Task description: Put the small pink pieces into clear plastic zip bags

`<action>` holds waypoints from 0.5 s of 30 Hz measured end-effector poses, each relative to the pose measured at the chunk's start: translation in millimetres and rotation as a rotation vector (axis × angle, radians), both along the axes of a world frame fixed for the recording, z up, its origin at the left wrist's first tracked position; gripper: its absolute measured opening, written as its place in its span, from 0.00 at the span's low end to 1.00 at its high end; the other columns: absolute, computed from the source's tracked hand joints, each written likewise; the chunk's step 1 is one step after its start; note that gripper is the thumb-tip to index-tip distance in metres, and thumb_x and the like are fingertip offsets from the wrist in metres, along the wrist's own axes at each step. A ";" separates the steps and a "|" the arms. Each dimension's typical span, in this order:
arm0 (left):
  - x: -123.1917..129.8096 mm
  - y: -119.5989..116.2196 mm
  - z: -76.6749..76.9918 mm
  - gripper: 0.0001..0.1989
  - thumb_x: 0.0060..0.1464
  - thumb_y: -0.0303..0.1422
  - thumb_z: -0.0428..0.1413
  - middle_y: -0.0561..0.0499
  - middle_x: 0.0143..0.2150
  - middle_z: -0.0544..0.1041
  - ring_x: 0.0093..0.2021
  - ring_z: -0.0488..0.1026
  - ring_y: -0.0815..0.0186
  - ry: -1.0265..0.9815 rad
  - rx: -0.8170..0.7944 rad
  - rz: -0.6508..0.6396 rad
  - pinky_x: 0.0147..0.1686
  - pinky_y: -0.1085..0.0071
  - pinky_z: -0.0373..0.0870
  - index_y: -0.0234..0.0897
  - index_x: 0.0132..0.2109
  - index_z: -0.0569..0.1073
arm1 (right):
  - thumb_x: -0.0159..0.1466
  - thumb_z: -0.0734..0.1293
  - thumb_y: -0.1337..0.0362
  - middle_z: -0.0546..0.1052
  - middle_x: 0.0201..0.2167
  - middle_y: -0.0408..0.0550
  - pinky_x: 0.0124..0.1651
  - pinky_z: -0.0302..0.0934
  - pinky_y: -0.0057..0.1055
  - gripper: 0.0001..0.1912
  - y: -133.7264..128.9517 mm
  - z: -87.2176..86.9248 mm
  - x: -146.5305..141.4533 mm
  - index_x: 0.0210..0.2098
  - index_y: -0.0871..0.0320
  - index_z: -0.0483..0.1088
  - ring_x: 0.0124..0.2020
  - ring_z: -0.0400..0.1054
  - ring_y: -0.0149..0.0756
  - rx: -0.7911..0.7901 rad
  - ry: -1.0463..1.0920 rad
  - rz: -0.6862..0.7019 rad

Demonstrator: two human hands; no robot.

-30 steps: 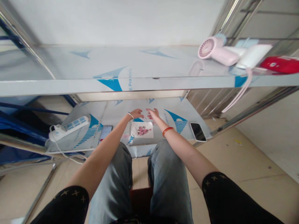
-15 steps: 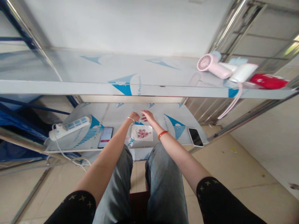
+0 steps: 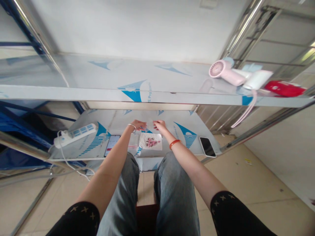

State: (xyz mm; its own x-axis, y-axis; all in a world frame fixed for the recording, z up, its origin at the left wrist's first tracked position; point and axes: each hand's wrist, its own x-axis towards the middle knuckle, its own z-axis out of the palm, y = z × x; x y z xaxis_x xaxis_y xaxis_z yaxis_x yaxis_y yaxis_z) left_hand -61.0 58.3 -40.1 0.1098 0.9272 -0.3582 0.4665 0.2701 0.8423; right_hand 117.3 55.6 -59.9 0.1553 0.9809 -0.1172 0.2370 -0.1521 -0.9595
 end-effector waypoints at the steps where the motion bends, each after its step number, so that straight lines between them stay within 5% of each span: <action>1: 0.1 0.4 -0.1 0.13 0.53 0.39 0.57 0.47 0.35 0.80 0.32 0.76 0.67 -0.023 -0.009 0.009 0.25 0.79 0.63 0.32 0.37 0.79 | 0.59 0.66 0.67 0.76 0.23 0.45 0.20 0.57 0.16 0.06 -0.6 0.7 1.2 0.27 0.62 0.69 0.17 0.66 0.22 -0.002 -0.007 -0.008; 8: 3.9 5.7 -3.2 0.13 0.53 0.39 0.57 0.47 0.34 0.80 0.32 0.76 0.67 -0.073 -0.031 0.026 0.24 0.79 0.62 0.33 0.37 0.79 | 0.61 0.65 0.65 0.76 0.26 0.47 0.19 0.55 0.17 0.06 -2.4 2.8 6.8 0.29 0.62 0.69 0.17 0.65 0.22 -0.006 -0.005 -0.034; 11: 5.8 7.8 -3.0 0.12 0.53 0.37 0.57 0.46 0.37 0.80 0.30 0.75 0.69 -0.133 0.006 0.135 0.24 0.79 0.64 0.32 0.38 0.78 | 0.63 0.65 0.58 0.77 0.30 0.48 0.20 0.57 0.18 0.11 -2.0 1.7 10.2 0.33 0.62 0.69 0.18 0.66 0.23 -0.023 0.054 -0.033; 15: 7.8 9.2 -1.7 0.09 0.55 0.32 0.56 0.47 0.42 0.79 0.31 0.74 0.72 -0.232 0.043 0.280 0.30 0.80 0.69 0.35 0.42 0.77 | 0.61 0.66 0.51 0.78 0.33 0.51 0.24 0.63 0.20 0.18 -4.1 -2.0 16.9 0.37 0.61 0.70 0.23 0.70 0.27 -0.074 0.093 0.160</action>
State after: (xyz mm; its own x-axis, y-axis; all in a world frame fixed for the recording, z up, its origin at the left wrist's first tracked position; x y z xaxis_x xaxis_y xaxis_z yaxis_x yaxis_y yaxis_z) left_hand -53.2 67.5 -41.8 -0.0766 0.9465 -0.3134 0.1752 0.3222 0.9303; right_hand 134.2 51.5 -61.9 -0.0167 0.9804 -0.1961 0.1748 -0.1903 -0.9660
